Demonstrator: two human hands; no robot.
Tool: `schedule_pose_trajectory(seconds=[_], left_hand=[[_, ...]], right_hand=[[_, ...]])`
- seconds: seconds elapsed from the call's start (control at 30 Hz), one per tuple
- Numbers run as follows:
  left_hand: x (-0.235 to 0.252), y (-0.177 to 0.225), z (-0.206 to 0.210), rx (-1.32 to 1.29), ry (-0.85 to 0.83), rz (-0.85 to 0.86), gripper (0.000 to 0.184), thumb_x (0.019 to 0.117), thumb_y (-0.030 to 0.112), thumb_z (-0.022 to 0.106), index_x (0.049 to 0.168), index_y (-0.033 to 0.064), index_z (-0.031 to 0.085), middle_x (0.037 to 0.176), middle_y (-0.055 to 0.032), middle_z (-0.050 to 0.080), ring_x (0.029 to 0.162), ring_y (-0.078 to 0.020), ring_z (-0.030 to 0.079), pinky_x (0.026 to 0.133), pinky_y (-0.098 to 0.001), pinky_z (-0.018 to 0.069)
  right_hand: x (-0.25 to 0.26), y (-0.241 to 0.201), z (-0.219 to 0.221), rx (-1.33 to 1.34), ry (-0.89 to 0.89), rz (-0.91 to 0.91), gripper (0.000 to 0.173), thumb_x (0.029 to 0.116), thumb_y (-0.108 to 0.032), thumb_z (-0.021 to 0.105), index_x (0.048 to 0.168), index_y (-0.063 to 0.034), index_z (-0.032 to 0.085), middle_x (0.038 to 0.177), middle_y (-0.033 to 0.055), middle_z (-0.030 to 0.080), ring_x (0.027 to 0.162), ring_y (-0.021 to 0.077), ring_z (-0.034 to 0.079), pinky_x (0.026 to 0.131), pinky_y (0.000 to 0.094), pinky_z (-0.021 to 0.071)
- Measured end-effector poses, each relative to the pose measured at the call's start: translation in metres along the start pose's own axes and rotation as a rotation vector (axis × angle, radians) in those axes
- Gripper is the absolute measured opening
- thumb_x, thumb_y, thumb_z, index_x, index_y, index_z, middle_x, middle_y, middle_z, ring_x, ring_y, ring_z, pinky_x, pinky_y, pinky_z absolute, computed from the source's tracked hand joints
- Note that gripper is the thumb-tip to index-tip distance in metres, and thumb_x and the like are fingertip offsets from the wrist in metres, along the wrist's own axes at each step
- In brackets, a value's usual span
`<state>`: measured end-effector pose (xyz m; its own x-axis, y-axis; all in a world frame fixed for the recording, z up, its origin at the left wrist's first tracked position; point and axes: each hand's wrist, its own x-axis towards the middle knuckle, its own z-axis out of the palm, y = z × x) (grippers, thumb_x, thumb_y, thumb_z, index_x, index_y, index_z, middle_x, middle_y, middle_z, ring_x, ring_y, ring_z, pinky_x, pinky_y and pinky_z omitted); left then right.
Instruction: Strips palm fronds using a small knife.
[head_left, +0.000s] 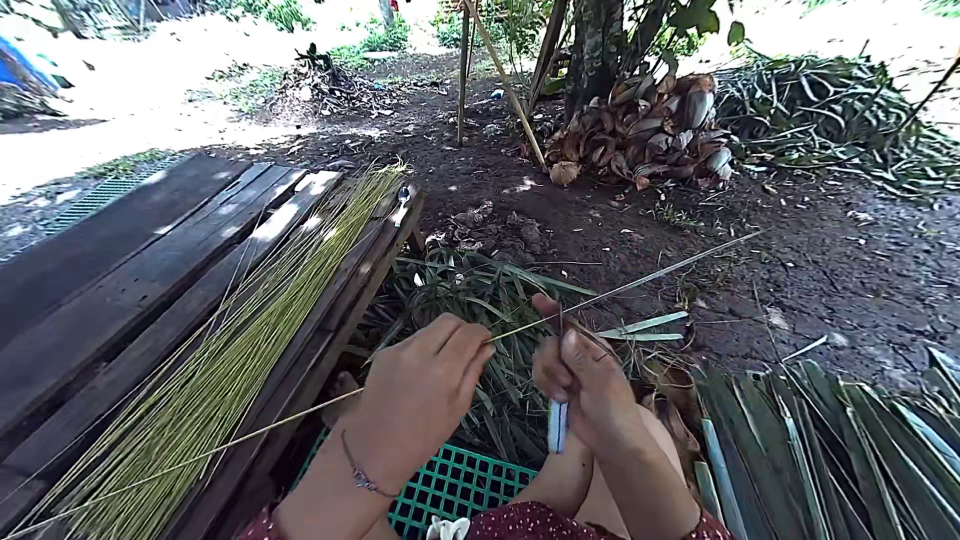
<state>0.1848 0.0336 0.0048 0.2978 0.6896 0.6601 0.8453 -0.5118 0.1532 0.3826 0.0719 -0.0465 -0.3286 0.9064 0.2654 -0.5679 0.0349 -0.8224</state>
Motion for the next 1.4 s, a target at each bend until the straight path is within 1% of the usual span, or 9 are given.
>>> schedule_pose_trajectory(seconds=[0.2,0.3,0.47,0.63,0.73,0.87,1.0,1.17,1.4], left_hand=[[0.002,0.009,-0.002,-0.044,0.034,0.014,0.024,0.1000,0.019,0.056,0.090,0.0067,0.074,0.075,-0.0054,0.066,0.065,-0.0131,0.063,0.058,-0.0219,0.0511],[-0.003,0.002,-0.010,-0.077,0.028,-0.023,0.025,0.1001,0.021,0.056,0.090,0.0084,0.075,0.076,-0.0028,0.065,0.064,-0.0086,0.060,0.058,-0.0184,0.0487],[-0.010,-0.008,-0.015,-0.068,0.017,-0.069,0.027,0.0995,0.023,0.055,0.088,0.0100,0.075,0.077,-0.0016,0.066,0.065,-0.0063,0.060,0.059,-0.0174,0.0478],[-0.011,-0.007,-0.010,-0.073,-0.007,-0.070,0.027,0.0990,0.025,0.053,0.087,0.0108,0.074,0.076,-0.0018,0.065,0.064,-0.0070,0.059,0.058,-0.0179,0.0466],[-0.015,-0.010,-0.013,-0.084,-0.028,-0.068,0.028,0.0991,0.026,0.053,0.087,0.0110,0.073,0.075,-0.0012,0.064,0.064,-0.0057,0.057,0.058,-0.0171,0.0451],[-0.027,-0.031,-0.029,-0.104,-0.075,-0.070,0.029,0.0990,0.028,0.054,0.087,0.0104,0.073,0.076,-0.0022,0.065,0.066,-0.0064,0.059,0.059,-0.0194,0.0469],[-0.035,-0.043,-0.036,-0.080,-0.151,-0.130,0.030,0.0958,0.032,0.052,0.090,0.0112,0.073,0.079,-0.0012,0.067,0.063,-0.0053,0.058,0.057,-0.0198,0.0478],[-0.025,-0.016,-0.028,-0.048,-0.197,-0.117,0.036,0.0997,0.035,0.051,0.108,0.0098,0.074,0.088,-0.0048,0.071,0.061,-0.0153,0.063,0.053,-0.0321,0.0526],[-0.005,0.018,-0.015,-0.018,-0.020,-0.075,0.026,0.1015,0.025,0.055,0.093,0.0089,0.074,0.080,-0.0051,0.070,0.062,-0.0149,0.065,0.053,-0.0273,0.0509]], right_hand=[[-0.004,0.013,0.018,0.009,-0.143,-0.026,0.033,0.1068,-0.024,0.048,0.133,-0.0069,0.059,0.065,-0.0196,0.051,0.056,-0.0081,0.046,0.055,0.0115,0.0397],[0.013,-0.004,-0.015,-0.056,0.094,-0.147,0.032,0.1077,-0.025,0.045,0.131,-0.0152,0.064,0.060,-0.0156,0.056,0.051,-0.0042,0.050,0.053,0.0147,0.0448],[0.033,-0.032,-0.051,-0.058,0.410,-0.209,0.040,0.1115,-0.020,0.020,0.124,-0.0185,0.058,0.052,-0.0123,0.048,0.043,0.0007,0.049,0.049,0.0178,0.0486],[0.008,-0.003,-0.012,-0.006,-0.009,0.025,0.037,0.1074,-0.020,0.040,0.139,-0.0058,0.054,0.059,-0.0166,0.050,0.051,-0.0048,0.047,0.052,0.0142,0.0422],[0.006,0.005,-0.010,0.012,-0.068,0.035,0.036,0.1071,-0.017,0.040,0.135,-0.0031,0.057,0.060,-0.0165,0.050,0.051,-0.0052,0.047,0.052,0.0135,0.0417],[0.028,-0.025,-0.065,-0.094,0.326,-0.156,0.038,0.1106,-0.023,0.026,0.128,-0.0161,0.060,0.054,-0.0139,0.050,0.046,-0.0016,0.048,0.051,0.0175,0.0477],[0.038,-0.042,-0.091,-0.092,0.550,-0.214,0.041,0.1127,-0.022,0.018,0.125,-0.0161,0.057,0.050,-0.0118,0.043,0.041,0.0011,0.045,0.047,0.0188,0.0474],[0.016,-0.008,-0.031,0.006,0.275,-0.073,0.035,0.1094,-0.018,0.027,0.127,-0.0159,0.057,0.056,-0.0123,0.051,0.047,-0.0003,0.050,0.052,0.0176,0.0483],[-0.013,0.031,0.034,0.112,-0.024,-0.081,0.019,0.1066,-0.023,0.051,0.113,-0.0123,0.065,0.063,-0.0150,0.054,0.055,-0.0046,0.051,0.055,0.0131,0.0443]])
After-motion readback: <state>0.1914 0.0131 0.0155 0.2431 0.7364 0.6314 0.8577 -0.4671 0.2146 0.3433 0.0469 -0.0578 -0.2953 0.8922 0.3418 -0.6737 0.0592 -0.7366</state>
